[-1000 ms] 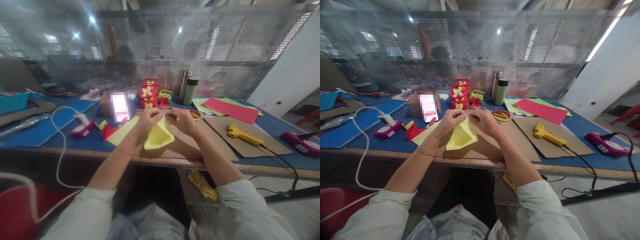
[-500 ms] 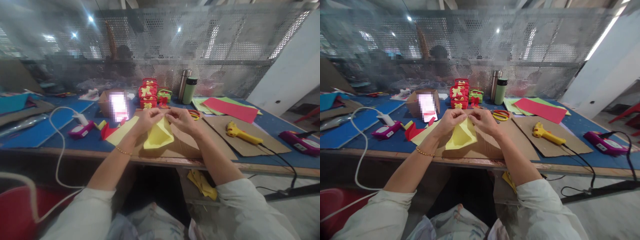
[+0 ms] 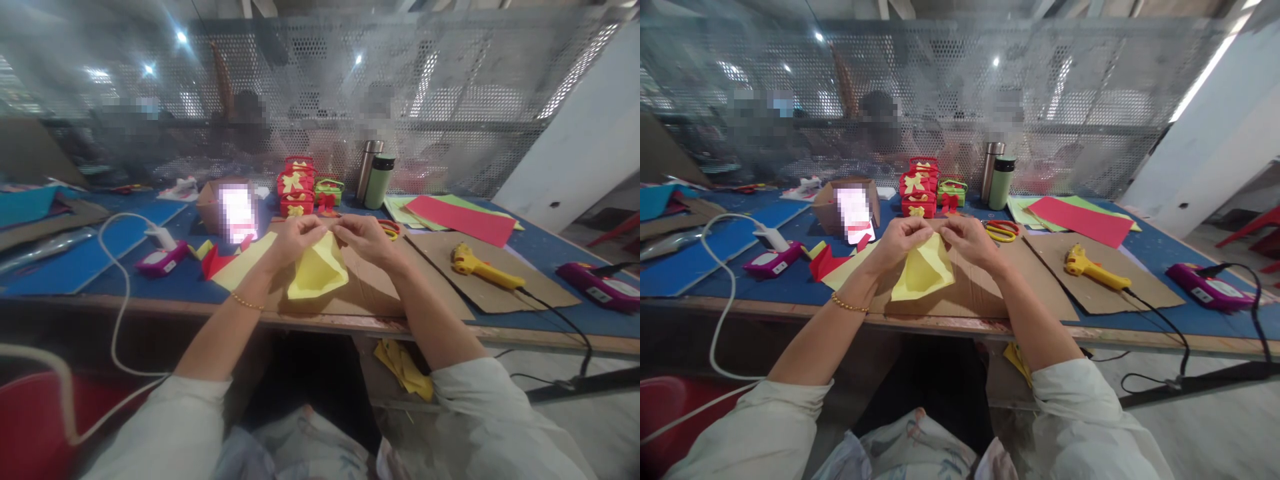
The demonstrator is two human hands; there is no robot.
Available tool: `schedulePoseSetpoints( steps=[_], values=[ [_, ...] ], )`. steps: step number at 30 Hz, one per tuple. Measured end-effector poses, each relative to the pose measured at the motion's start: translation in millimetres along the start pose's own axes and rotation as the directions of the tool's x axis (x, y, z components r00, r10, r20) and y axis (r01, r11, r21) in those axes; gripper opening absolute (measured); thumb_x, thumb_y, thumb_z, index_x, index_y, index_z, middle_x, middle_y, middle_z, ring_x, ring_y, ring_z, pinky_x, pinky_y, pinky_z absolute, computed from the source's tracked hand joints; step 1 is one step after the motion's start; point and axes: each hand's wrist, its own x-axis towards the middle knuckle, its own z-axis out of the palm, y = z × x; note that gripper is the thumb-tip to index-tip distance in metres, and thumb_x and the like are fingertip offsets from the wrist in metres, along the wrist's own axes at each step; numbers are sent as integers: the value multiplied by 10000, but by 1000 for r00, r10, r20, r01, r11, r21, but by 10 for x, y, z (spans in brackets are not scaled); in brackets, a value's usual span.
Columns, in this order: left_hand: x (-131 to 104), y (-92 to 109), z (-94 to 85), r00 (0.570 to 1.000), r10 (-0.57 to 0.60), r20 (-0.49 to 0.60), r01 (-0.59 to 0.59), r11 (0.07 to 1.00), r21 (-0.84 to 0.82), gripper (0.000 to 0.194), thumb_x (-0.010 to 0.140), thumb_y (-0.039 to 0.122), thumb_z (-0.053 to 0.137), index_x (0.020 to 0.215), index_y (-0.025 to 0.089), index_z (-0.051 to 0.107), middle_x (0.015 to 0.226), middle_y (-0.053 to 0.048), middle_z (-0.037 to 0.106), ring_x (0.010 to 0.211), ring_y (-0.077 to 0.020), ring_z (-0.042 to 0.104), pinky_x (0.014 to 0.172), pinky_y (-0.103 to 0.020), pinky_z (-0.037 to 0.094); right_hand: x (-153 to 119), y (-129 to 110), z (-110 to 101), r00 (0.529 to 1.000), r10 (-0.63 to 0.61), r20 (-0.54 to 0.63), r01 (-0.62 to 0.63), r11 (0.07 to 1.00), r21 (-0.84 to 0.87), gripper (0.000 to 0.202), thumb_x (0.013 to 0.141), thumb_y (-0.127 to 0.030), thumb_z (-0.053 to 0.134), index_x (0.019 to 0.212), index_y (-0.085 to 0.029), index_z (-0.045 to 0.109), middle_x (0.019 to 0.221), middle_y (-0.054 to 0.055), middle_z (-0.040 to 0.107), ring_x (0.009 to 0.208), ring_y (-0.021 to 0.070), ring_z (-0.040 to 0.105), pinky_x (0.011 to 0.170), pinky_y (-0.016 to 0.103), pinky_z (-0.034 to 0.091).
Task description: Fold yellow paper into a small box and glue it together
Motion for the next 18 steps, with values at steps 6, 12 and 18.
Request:
schedulePoseSetpoints(
  steps=[6,12,18],
  values=[
    [-7,26,-14,1000,-27,-10,26,999,-20,295,815,426,683,686,178,589,640,12,534,590,-108,464,530,-238,352,8,22,21,1000,26,-11,-25,994,111,330,821,-473,644,682,-194,536,665,-9,519,636,123,459,594,262,374],
    [-15,85,-7,997,-44,-56,41,998,-54,436,823,549,660,630,190,506,586,29,441,541,-97,397,500,-253,277,14,45,21,1000,30,-3,-29,987,161,313,802,-461,661,692,-185,559,679,-2,535,654,127,464,615,268,401],
    [-4,134,10,1000,5,-15,-6,1000,-31,390,787,503,685,622,189,524,589,37,443,552,-93,386,518,-255,284,11,11,20,1000,13,-14,-11,989,147,338,808,-482,679,688,-189,561,686,1,550,657,128,470,618,270,386]
  ],
)
